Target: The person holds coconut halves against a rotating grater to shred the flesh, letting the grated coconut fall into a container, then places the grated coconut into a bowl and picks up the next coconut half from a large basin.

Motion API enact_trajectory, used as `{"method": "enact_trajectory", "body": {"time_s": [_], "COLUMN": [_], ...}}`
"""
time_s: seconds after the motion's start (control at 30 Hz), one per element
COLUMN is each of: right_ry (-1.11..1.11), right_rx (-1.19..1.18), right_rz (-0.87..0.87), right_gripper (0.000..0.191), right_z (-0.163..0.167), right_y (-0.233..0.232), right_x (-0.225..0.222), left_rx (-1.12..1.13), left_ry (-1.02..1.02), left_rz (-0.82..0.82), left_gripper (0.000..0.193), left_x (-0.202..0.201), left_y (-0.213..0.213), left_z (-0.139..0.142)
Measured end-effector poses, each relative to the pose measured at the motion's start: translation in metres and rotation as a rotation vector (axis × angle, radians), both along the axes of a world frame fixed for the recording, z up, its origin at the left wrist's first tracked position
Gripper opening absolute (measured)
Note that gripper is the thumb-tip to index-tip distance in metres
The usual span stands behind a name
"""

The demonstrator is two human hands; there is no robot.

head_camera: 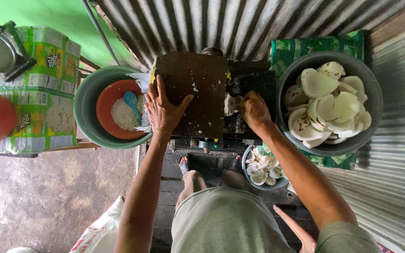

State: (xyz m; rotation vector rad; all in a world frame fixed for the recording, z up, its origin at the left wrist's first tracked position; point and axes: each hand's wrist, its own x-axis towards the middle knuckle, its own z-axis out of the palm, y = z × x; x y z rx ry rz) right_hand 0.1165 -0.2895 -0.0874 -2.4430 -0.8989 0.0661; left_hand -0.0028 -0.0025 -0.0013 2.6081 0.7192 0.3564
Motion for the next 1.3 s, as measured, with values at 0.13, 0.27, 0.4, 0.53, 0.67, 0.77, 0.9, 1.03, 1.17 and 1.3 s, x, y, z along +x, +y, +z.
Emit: {"method": "enact_trajectory", "body": {"time_s": [0.13,0.27,0.4,0.53,0.67,0.77,0.9,1.03,1.17,1.3], "right_ry": [0.010,0.131,0.200,0.111,0.096,0.132,0.046,0.103,0.134,0.169], "right_rx": [-0.017,0.089,0.161,0.097,-0.064,-0.003,0.050,0.169,0.212,0.194], "right_rz": [-0.025,-0.088,-0.127,-0.138,-0.120,-0.168,-0.098,-0.180,-0.110,-0.113], "right_gripper": [0.024,0.023,0.025,0.023,0.020,0.019,0.026,0.028,0.026,0.026], "right_z": [0.002,0.004,0.001,-0.001,0.001,0.006,0.006,-0.003,-0.004,0.002], "right_y": [0.005,0.009,0.012,0.017,0.021,0.024,0.019,0.007,-0.005,-0.003], "right_x": [0.000,0.000,0.004,0.005,0.005,0.001,-0.003,-0.002,0.002,0.003], "left_rx": [0.026,0.013,0.040,0.019,0.031,0.011,0.026,0.017,0.017,0.020], "left_ry": [-0.008,-0.022,-0.022,-0.022,-0.024,-0.022,-0.047,-0.053,-0.024,-0.028], "left_rz": [-0.002,-0.012,-0.018,-0.013,-0.018,-0.011,-0.008,-0.025,-0.014,-0.022], "left_gripper": [0.121,0.121,0.120,0.120,0.120,0.120,0.121,0.120,0.121,0.121], "left_x": [0.000,0.000,0.000,-0.001,0.001,0.001,0.002,0.001,0.001,0.001], "left_y": [0.000,0.000,0.000,0.000,-0.001,-0.001,-0.002,0.000,0.001,0.001], "left_z": [0.000,0.001,0.001,0.001,0.002,0.003,0.002,0.001,0.000,0.000]}}
